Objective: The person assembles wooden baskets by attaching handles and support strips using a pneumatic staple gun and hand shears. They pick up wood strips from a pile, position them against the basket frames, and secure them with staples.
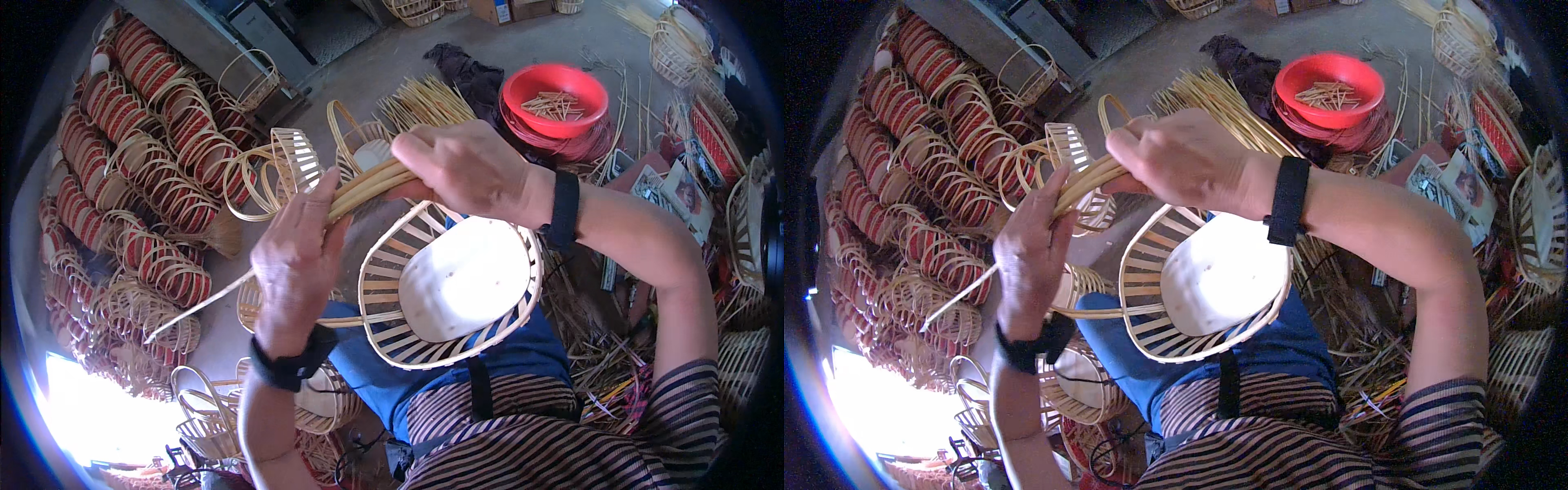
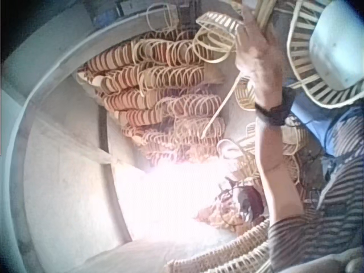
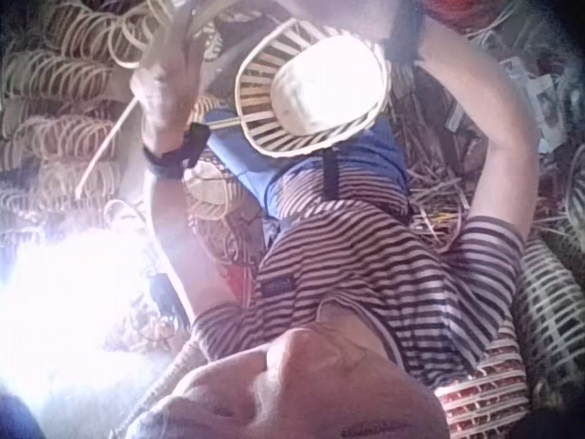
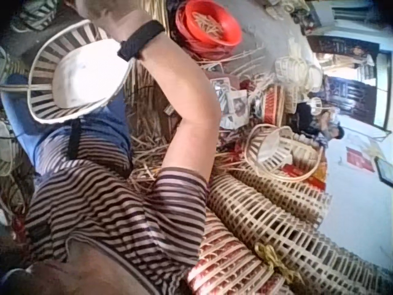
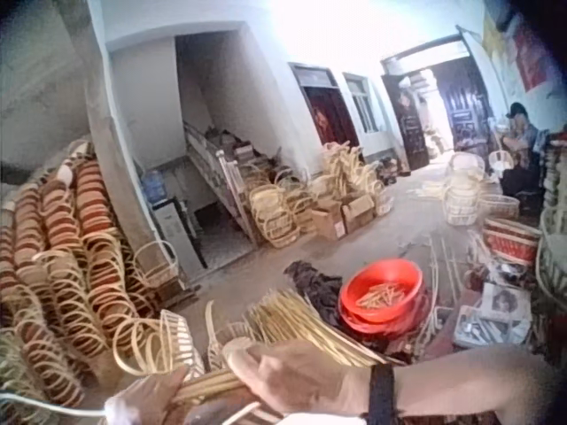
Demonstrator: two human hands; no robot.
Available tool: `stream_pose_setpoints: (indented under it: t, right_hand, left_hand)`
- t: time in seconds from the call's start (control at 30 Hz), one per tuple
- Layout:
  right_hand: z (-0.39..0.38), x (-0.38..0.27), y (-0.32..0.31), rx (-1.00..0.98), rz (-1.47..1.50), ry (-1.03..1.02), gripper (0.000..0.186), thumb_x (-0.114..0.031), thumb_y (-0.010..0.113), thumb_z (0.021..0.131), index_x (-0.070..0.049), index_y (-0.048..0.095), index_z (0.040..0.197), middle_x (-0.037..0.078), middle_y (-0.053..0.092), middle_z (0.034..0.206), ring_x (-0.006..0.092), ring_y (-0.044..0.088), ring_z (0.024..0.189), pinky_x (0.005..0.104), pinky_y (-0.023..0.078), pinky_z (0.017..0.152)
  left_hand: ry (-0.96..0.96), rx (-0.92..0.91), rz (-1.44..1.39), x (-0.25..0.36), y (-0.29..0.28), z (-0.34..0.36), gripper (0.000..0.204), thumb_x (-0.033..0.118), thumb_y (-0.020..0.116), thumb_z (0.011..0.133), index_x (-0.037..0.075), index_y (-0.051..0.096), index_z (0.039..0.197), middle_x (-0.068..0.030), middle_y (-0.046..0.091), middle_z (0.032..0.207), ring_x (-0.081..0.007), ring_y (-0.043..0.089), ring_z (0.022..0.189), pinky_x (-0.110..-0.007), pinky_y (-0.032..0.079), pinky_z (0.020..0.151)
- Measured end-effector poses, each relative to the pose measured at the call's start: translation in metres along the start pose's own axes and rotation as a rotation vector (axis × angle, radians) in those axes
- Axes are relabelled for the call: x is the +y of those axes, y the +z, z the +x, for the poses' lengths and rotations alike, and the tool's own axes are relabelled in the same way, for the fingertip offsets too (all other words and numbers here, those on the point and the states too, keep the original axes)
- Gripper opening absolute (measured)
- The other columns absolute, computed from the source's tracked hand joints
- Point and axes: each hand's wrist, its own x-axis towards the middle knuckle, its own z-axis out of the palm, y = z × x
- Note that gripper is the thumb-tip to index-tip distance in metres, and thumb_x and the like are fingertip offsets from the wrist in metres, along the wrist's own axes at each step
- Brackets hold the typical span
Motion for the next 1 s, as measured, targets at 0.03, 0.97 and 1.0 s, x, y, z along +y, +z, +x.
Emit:
stream_pose_setpoints:
  t: [0.03, 0.97, 1.0]
  right_hand:
    - [-0.002, 0.001, -0.006, -0.047, 0.036, 0.032, 0.034, -0.036, 0.051, 0.076, -0.004, 0.041, 0.068, 0.008, 0.050, 0.055, 0.0166, 0.051, 0.043, 0.0271, 0.040, 0.037]
    - [-0.059, 0.013, 0.034, -0.162, 0.483, 0.498, 0.030, -0.027, 0.056, 0.076, -0.005, 0.045, 0.093, 0.010, 0.051, 0.076, 0.0225, 0.053, 0.067, 0.0294, 0.041, 0.056]
    - [-0.069, 0.015, 0.032, -0.004, 0.473, 0.475, 0.035, -0.025, 0.057, 0.075, -0.004, 0.044, 0.099, 0.011, 0.051, 0.085, 0.0208, 0.052, 0.076, 0.0290, 0.041, 0.064]
  left_hand:
    - [0.003, -0.026, -0.022, -0.011, -0.003, -0.003, 0.027, 0.015, 0.061, 0.068, 0.009, 0.055, 0.094, -0.0068, 0.053, 0.068, -0.0221, 0.055, 0.061, -0.031, 0.043, 0.053]
    - [-0.072, -0.055, 0.097, -0.008, 0.014, -0.027, 0.046, 0.009, 0.058, 0.068, 0.016, 0.048, 0.112, -0.0060, 0.046, 0.070, -0.0214, 0.050, 0.065, -0.033, 0.041, 0.057]
    - [-0.085, -0.044, 0.098, -0.008, 0.014, -0.029, 0.047, 0.009, 0.058, 0.068, 0.017, 0.048, 0.113, -0.0059, 0.045, 0.070, -0.0212, 0.049, 0.064, -0.033, 0.041, 0.057]
